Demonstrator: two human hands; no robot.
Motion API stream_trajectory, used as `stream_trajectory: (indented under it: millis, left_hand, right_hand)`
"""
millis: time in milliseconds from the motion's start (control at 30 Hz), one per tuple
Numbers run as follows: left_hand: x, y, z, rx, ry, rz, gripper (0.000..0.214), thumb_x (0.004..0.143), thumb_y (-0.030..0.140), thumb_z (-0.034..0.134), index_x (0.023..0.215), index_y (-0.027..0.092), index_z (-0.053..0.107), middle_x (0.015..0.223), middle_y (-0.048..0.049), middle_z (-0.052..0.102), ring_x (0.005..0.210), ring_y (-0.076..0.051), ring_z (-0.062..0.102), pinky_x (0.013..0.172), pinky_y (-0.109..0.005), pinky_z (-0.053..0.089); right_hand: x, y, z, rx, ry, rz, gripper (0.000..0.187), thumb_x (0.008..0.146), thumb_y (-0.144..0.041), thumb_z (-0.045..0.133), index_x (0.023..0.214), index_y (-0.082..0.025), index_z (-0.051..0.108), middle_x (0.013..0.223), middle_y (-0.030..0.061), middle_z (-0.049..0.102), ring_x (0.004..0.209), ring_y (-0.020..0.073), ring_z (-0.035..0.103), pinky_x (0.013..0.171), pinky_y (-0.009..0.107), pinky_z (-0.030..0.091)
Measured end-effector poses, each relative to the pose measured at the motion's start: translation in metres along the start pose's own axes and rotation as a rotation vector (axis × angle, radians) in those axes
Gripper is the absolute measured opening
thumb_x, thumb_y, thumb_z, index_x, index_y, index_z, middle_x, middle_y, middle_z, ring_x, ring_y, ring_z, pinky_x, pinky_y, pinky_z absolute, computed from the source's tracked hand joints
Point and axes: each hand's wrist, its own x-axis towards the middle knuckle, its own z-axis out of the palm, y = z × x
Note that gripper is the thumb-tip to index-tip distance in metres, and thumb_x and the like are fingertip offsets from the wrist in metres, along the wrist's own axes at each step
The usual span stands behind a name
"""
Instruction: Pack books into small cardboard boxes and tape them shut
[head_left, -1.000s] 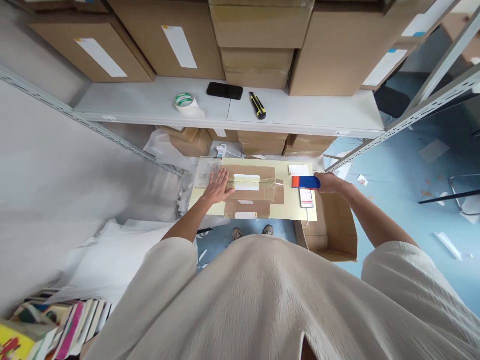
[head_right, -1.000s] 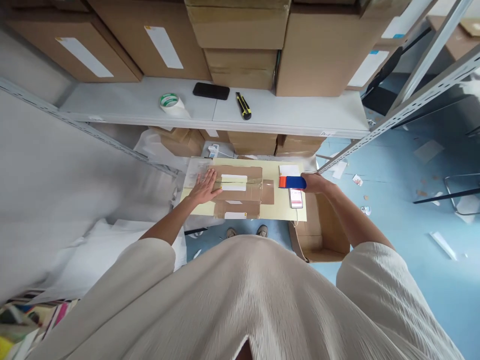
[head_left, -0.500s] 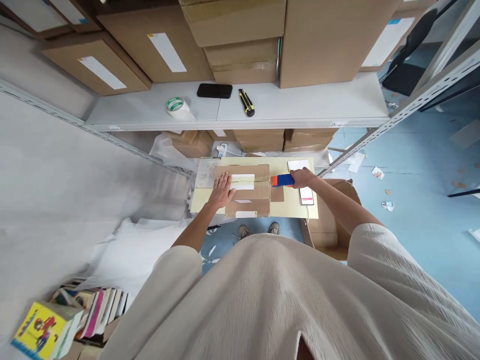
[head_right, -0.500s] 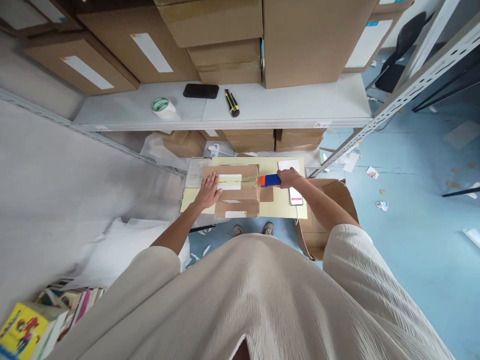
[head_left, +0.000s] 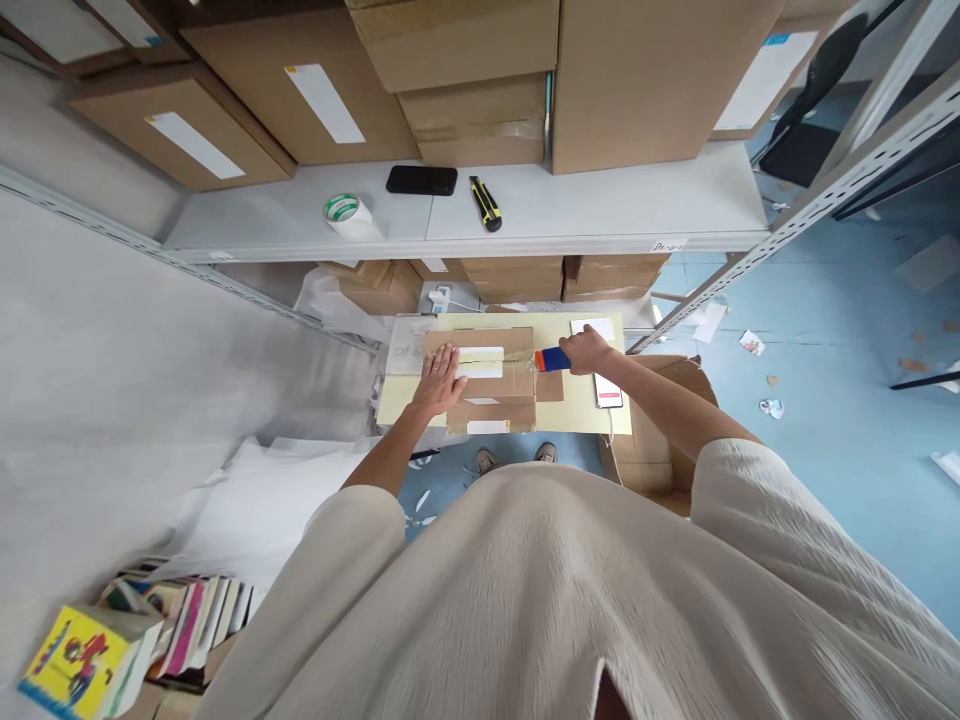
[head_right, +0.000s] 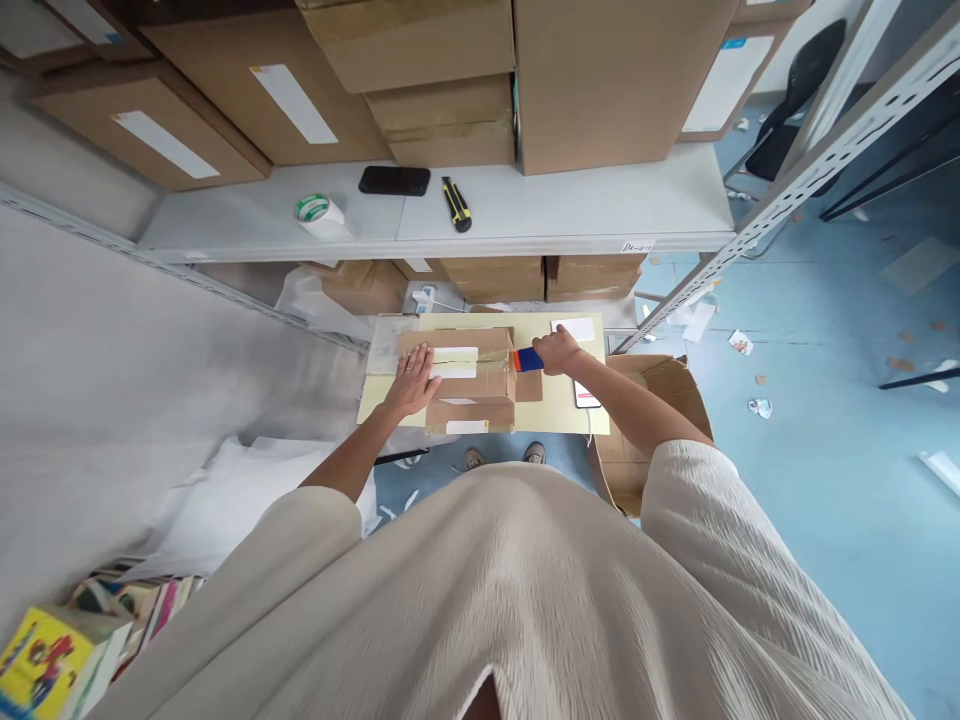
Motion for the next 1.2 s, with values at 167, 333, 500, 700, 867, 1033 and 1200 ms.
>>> stream_trajectory:
  millis: [167,333,500,700,867,1033,1200]
  left_hand:
    - [-0.001,0.002,0.000,-0.015,0.019,-0.007,0.084,0.113,0.049,0.039,0.184,0.005,0.031,0.193,-0.0245,0.024,0.182,-0.039,0.018,0.147,-0.062,0.008]
    - [0.000,-0.001,0.002,-0.033,0.024,-0.005,0.085,0.113,0.051,0.038,0.184,0.005,0.031,0.193,-0.0245,0.023,0.182,-0.038,0.017,0.147,-0.061,0.006]
    - [0.001,-0.004,0.002,-0.040,0.013,0.001,0.086,0.113,0.053,0.038,0.184,0.005,0.030,0.193,-0.0252,0.021,0.183,-0.038,0.016,0.147,-0.062,0.005]
    - [0.001,-0.003,0.002,-0.018,0.006,-0.001,0.086,0.114,0.054,0.035,0.184,0.005,0.029,0.194,-0.0241,0.021,0.182,-0.039,0.016,0.147,-0.062,0.006]
    - [0.001,-0.002,0.002,-0.038,0.016,0.007,0.086,0.113,0.052,0.037,0.184,0.005,0.028,0.193,-0.0242,0.021,0.182,-0.040,0.017,0.147,-0.064,0.008]
    - [0.000,-0.002,0.005,-0.100,0.048,0.017,0.085,0.113,0.053,0.042,0.184,0.008,0.031,0.193,-0.0238,0.024,0.182,-0.040,0.017,0.147,-0.064,0.008]
    - [0.000,-0.013,0.003,-0.230,0.116,0.057,0.077,0.112,0.051,0.049,0.179,0.014,0.042,0.192,-0.0211,0.030,0.182,-0.036,0.021,0.148,-0.059,0.014]
  right_hand:
    - [0.000,-0.003,0.023,0.094,-0.046,0.068,0.050,0.087,-0.026,0.080,0.135,-0.015,0.068,0.124,0.0238,0.083,0.117,0.0384,0.079,0.114,0.050,0.038]
    - [-0.014,0.005,0.053,0.445,-0.042,0.389,0.067,0.102,-0.065,0.071,0.144,-0.013,0.063,0.133,0.0255,0.080,0.124,0.0405,0.077,0.111,0.049,0.048]
    - [-0.027,-0.020,0.083,0.657,-0.002,0.550,0.051,0.117,-0.044,0.036,0.144,-0.010,0.065,0.140,0.0278,0.078,0.131,0.0404,0.075,0.109,0.049,0.052]
    - [-0.031,-0.069,0.107,0.660,0.060,0.623,0.048,0.116,-0.043,0.048,0.146,-0.010,0.066,0.145,0.0284,0.074,0.134,0.0388,0.073,0.105,0.045,0.056]
    - [-0.028,-0.091,0.116,0.612,0.034,0.679,0.047,0.114,-0.038,0.054,0.148,-0.008,0.067,0.141,0.0287,0.074,0.135,0.0379,0.071,0.105,0.044,0.055]
    - [-0.029,-0.104,0.120,0.592,-0.031,0.708,0.044,0.113,-0.034,0.057,0.146,-0.008,0.070,0.141,0.0276,0.075,0.134,0.0353,0.071,0.105,0.041,0.053]
    - [-0.033,-0.111,0.103,0.574,0.057,0.760,0.047,0.116,-0.047,0.053,0.142,-0.012,0.073,0.143,0.0265,0.075,0.136,0.0376,0.070,0.111,0.044,0.051]
